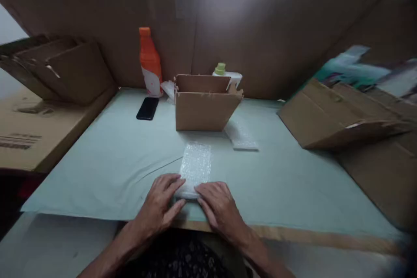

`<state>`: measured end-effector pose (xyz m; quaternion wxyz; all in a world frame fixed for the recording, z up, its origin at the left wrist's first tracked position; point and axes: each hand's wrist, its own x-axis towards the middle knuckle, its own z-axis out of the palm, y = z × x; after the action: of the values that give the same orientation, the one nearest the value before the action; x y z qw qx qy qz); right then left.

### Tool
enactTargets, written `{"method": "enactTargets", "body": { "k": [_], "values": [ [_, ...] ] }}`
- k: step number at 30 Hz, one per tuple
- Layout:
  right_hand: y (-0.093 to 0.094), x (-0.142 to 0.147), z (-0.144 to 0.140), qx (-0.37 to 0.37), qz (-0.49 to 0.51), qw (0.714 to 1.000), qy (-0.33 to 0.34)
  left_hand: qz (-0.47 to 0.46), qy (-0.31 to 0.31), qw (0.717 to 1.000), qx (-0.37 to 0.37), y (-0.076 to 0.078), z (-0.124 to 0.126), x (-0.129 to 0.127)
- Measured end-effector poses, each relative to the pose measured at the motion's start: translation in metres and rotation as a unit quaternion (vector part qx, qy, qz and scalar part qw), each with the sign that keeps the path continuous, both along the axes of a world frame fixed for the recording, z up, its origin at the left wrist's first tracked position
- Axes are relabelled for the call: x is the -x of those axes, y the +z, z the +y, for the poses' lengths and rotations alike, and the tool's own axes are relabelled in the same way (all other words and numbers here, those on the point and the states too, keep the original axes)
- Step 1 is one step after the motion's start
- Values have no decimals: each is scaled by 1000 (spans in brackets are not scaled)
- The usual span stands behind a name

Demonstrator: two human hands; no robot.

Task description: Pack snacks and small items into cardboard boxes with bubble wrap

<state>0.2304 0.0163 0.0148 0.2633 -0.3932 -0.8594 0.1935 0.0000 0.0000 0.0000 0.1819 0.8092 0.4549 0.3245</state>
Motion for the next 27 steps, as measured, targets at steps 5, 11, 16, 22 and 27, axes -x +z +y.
{"method": "enactTargets", "body": {
  "k": [5,11,16,22,27],
  "values": [
    [-2,-11,-3,-1,-2,999,-37,-20,-1,999,30,-4,-2,-5],
    [-2,-6,-3,-93,-89,991,-40,52,93,994,12,-10,35,-22],
    [1,-3,9,6,-34,998,-50,-4,32,999,-12,2,18,-16],
    [4,-8,17,67,-32,995,-66,-2,59,997,52,3,14,-12],
    [6,0,49,30,-139,986,-89,57,127,989,40,-10,39,-22]
  ]
}}
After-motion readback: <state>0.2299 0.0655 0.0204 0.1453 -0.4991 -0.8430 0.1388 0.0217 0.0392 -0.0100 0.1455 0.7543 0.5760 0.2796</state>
